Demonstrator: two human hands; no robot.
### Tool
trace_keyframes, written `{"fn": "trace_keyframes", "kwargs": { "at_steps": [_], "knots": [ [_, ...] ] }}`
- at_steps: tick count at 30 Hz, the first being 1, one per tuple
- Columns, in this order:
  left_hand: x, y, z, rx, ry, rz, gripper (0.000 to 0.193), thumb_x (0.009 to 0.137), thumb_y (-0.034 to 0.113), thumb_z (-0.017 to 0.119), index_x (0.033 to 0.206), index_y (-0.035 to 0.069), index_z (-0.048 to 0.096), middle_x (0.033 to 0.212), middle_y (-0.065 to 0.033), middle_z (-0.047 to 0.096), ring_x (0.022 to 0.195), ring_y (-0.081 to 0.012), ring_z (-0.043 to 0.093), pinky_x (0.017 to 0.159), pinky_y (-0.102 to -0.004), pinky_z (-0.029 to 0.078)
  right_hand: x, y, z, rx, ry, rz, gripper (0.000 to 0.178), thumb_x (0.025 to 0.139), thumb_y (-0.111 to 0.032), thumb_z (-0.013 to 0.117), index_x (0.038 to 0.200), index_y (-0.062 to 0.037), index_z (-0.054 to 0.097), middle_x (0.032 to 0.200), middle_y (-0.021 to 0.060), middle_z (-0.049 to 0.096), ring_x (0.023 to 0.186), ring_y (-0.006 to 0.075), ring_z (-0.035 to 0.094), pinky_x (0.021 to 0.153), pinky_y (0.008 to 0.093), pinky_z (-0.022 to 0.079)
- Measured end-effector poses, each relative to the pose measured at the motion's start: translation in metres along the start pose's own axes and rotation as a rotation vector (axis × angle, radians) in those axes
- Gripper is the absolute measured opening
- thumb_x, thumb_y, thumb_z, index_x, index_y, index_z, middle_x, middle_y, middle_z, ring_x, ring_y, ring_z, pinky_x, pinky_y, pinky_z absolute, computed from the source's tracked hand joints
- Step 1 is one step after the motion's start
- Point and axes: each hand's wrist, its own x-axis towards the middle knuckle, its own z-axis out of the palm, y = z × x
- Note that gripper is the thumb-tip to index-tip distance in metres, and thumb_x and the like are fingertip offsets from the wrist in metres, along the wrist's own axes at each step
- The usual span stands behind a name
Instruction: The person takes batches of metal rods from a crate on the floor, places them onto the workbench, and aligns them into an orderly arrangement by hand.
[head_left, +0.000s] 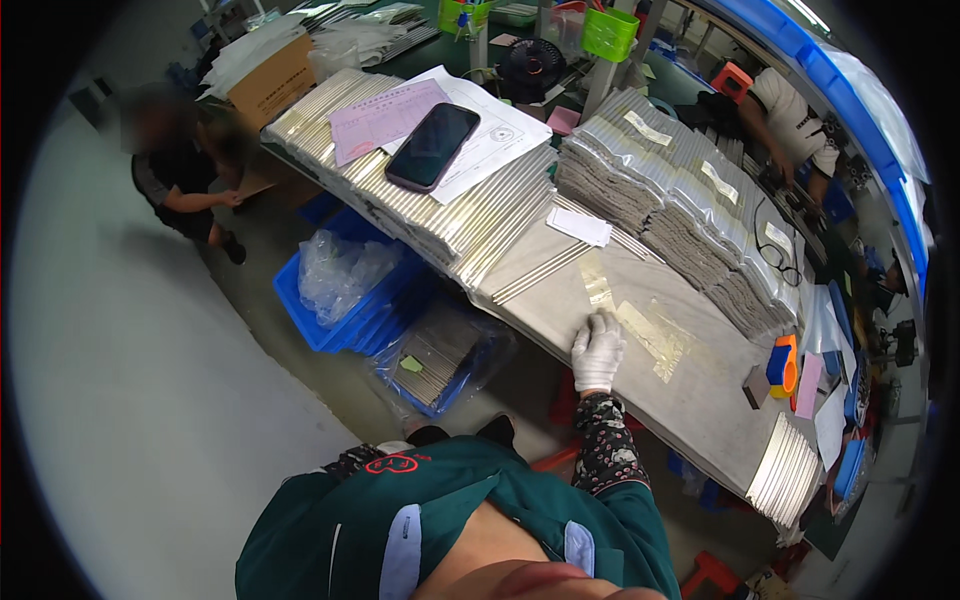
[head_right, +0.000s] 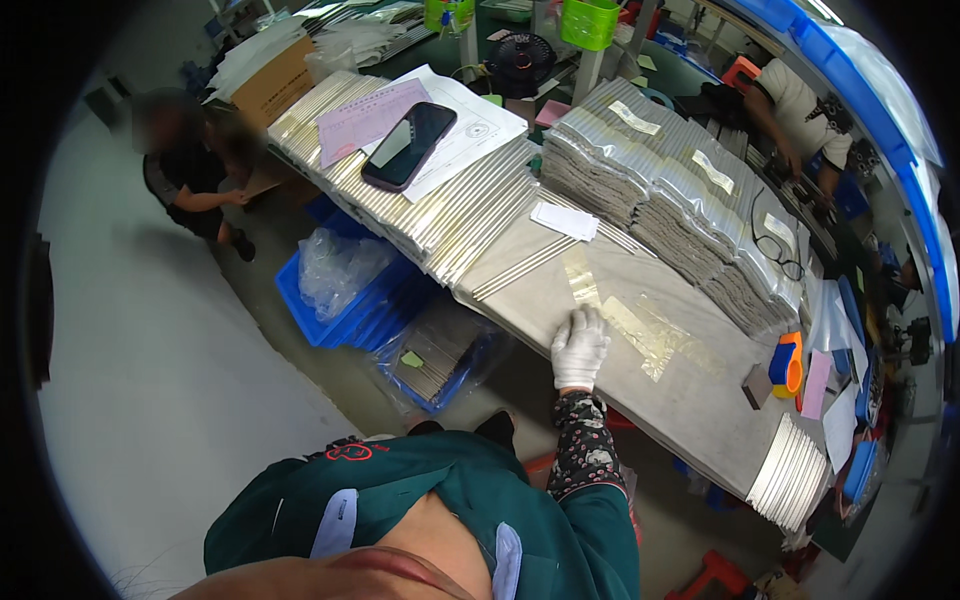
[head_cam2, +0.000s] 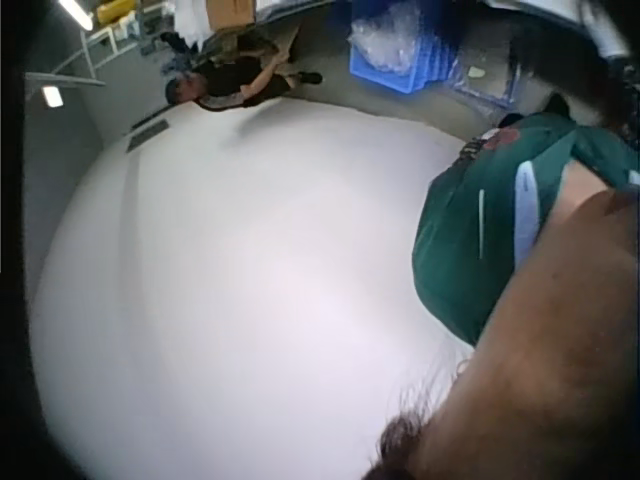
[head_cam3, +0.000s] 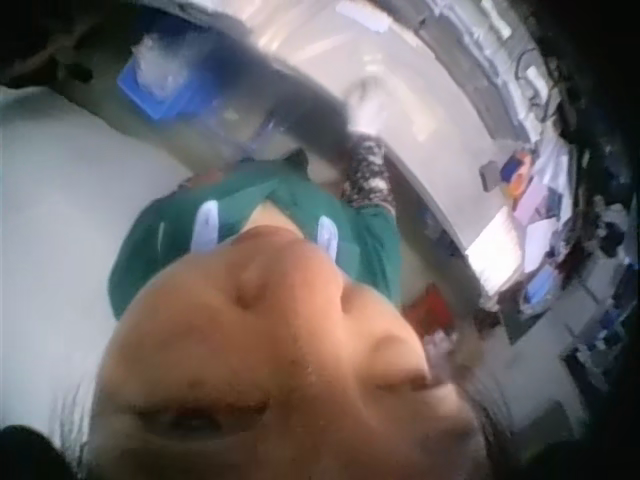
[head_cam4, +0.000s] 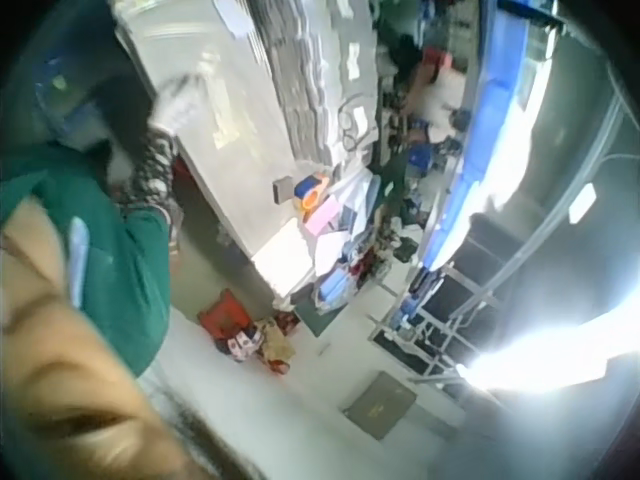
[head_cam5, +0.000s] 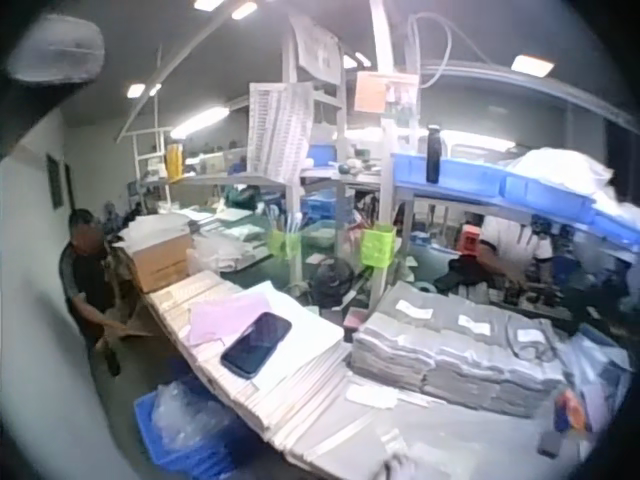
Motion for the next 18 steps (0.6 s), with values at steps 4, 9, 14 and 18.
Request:
{"fn": "trace_keyframes", "kwargs": {
  "at_steps": [4, 9, 14, 18],
  "knots": [
    [0.024, 0.002, -0.006, 0.007, -0.023, 0.068, 0.046, 0.072, 0.037, 0.053, 0.11, 0.011, 0.053, 0.102, -0.0153, 0.057, 0.1, -0.0316, 0.052, 0.083, -0.0395, 0.04, -0.054, -0.043, -0.021, 0.338, -0.194, -0.334, 0.024, 0.062, 0.0, 0.057, 0.085, -0.0078, 0.052, 0.083, 0.0081, 0.055, 0.075, 0.0277, 0.053, 0.065, 0.0377, 0.042],
    [0.036, 0.008, -0.016, 0.037, -0.107, 0.138, 0.045, 0.072, 0.037, 0.052, 0.11, 0.011, 0.053, 0.102, -0.0153, 0.057, 0.1, -0.0316, 0.052, 0.083, -0.0394, 0.041, -0.2, -0.045, 0.008, 0.196, -1.252, -0.049, 0.027, 0.071, -0.025, 0.055, 0.091, -0.0073, 0.058, 0.091, 0.0157, 0.057, 0.093, 0.0302, 0.053, 0.083, 0.04, 0.042],
    [0.027, 0.002, 0.005, 0.14, -0.374, 0.185, 0.045, 0.072, 0.037, 0.052, 0.109, 0.011, 0.053, 0.102, -0.0153, 0.058, 0.1, -0.0315, 0.052, 0.083, -0.0393, 0.041, -0.295, -0.014, 0.058, 0.283, -1.793, 0.459, 0.024, 0.069, -0.024, 0.059, 0.089, -0.0116, 0.06, 0.087, 0.0093, 0.061, 0.084, 0.0246, 0.059, 0.071, 0.0382, 0.046],
    [0.008, -0.017, 0.034, 0.229, -0.635, 0.199, 0.045, 0.073, 0.036, 0.052, 0.109, 0.011, 0.054, 0.102, -0.0154, 0.058, 0.1, -0.0315, 0.052, 0.083, -0.0392, 0.041, -0.238, -0.021, 0.039, 0.527, -1.409, 0.214, 0.023, 0.075, -0.025, 0.053, 0.088, -0.0063, 0.059, 0.082, 0.0129, 0.061, 0.08, 0.0314, 0.057, 0.069, 0.0382, 0.045]
  ]
}}
